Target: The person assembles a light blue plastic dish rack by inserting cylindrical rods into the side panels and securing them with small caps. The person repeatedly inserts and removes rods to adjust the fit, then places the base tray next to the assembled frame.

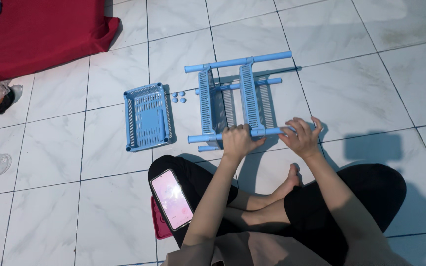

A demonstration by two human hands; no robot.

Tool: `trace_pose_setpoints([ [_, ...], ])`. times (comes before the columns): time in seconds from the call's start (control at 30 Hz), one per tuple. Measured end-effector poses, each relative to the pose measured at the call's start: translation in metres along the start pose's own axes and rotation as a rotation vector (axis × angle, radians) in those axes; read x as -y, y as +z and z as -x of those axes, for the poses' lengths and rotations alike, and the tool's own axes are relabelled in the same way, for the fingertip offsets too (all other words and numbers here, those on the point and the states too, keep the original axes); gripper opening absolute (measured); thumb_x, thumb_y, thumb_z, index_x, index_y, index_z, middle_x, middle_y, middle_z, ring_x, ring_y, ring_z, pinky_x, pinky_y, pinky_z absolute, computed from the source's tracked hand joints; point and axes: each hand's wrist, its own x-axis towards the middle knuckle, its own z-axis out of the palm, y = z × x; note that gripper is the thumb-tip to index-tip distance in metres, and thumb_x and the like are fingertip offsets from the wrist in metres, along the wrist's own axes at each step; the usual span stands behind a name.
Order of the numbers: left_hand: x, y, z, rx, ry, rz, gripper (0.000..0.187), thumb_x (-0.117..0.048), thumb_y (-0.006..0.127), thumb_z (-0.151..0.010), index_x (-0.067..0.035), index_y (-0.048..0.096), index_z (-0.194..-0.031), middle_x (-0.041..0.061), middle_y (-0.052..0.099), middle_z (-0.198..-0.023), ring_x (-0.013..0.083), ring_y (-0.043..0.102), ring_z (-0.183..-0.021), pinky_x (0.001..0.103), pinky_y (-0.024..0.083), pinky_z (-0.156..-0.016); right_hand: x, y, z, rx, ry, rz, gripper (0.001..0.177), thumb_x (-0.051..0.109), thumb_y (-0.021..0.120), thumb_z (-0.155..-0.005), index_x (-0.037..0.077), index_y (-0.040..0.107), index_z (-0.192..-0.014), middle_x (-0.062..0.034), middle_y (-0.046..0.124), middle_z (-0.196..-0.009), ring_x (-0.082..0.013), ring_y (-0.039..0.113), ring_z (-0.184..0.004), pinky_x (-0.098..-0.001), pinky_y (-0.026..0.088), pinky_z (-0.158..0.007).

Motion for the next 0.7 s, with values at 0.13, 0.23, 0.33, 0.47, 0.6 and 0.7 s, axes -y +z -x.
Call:
trace_pose_setpoints([
  [0.13, 0.000, 0.000, -0.002, -0.024, 0.000, 0.012, 0.056, -0.061, 0.083, -0.065, -0.008, 0.064, -0.061, 0.009, 0.065, -0.055, 0.0269, 0.065, -0.049, 0.041, 0.052, -0.059, 0.006, -0.009, -0.009, 0.093, 0.020, 0.060, 0.026, 0.031, 0.080, -0.086, 0.023, 0.069, -0.109, 0.0070, 0.063, -0.104, -0.0140, 0.062, -0.104, -0.0472, 0.037, -0.102],
  [0.23, -0.001, -0.001, -0.003, -0.034, -0.001, 0.011, 0.056, -0.060, 0.083, -0.065, -0.007, 0.063, -0.060, 0.009, 0.064, -0.054, 0.0271, 0.064, -0.048, 0.041, 0.052, -0.058, 0.009, -0.012, -0.015, 0.176, 0.034, 0.046, 0.027, 0.027, 0.080, -0.088, 0.021, 0.071, -0.113, 0.0054, 0.062, -0.099, -0.0138, 0.061, -0.094, -0.0369, 0.041, -0.097],
  [0.33, -0.003, 0.000, -0.002, -0.042, -0.006, 0.016, 0.057, -0.060, 0.082, -0.065, -0.007, 0.063, -0.058, 0.010, 0.064, -0.054, 0.0271, 0.064, -0.047, 0.041, 0.051, -0.058, 0.009, -0.014, -0.020, 0.213, 0.036, 0.035, 0.026, 0.031, 0.080, -0.084, 0.018, 0.070, -0.105, 0.0039, 0.061, -0.090, -0.0150, 0.060, -0.085, -0.0341, 0.042, -0.089],
  [0.47, 0.000, 0.001, -0.003, -0.051, 0.003, 0.016, 0.056, -0.060, 0.082, -0.065, -0.008, 0.063, -0.058, 0.009, 0.063, -0.053, 0.0260, 0.064, -0.047, 0.040, 0.051, -0.056, 0.009, -0.013, -0.031, 0.201, 0.071, -0.016, 0.026, 0.036, 0.081, -0.084, 0.015, 0.067, -0.088, 0.0023, 0.059, -0.076, -0.0164, 0.058, -0.073, -0.0326, 0.043, -0.078],
  [0.6, 0.000, 0.003, -0.004, -0.016, 0.010, 0.003, 0.058, -0.061, 0.083, -0.065, -0.007, 0.063, -0.058, 0.009, 0.062, -0.050, 0.0243, 0.062, -0.043, 0.039, 0.050, -0.053, 0.007, -0.012, -0.040, 0.219, 0.088, 0.002, 0.043, 0.044, 0.081, -0.091, 0.015, 0.059, -0.068, 0.0028, 0.056, -0.059, -0.0162, 0.058, -0.055, -0.0305, 0.041, -0.060],
  [0.7, 0.001, 0.003, -0.004, 0.035, -0.027, 0.019, 0.058, -0.061, 0.082, -0.065, -0.007, 0.063, -0.057, 0.008, 0.062, -0.048, 0.0233, 0.061, -0.041, 0.039, 0.050, -0.052, 0.001, -0.011, -0.047, 0.336, 0.094, -0.058, 0.051, 0.048, 0.077, -0.090, 0.013, 0.060, -0.058, -0.0006, 0.055, -0.048, -0.0191, 0.055, -0.043, -0.0325, 0.041, -0.050],
])
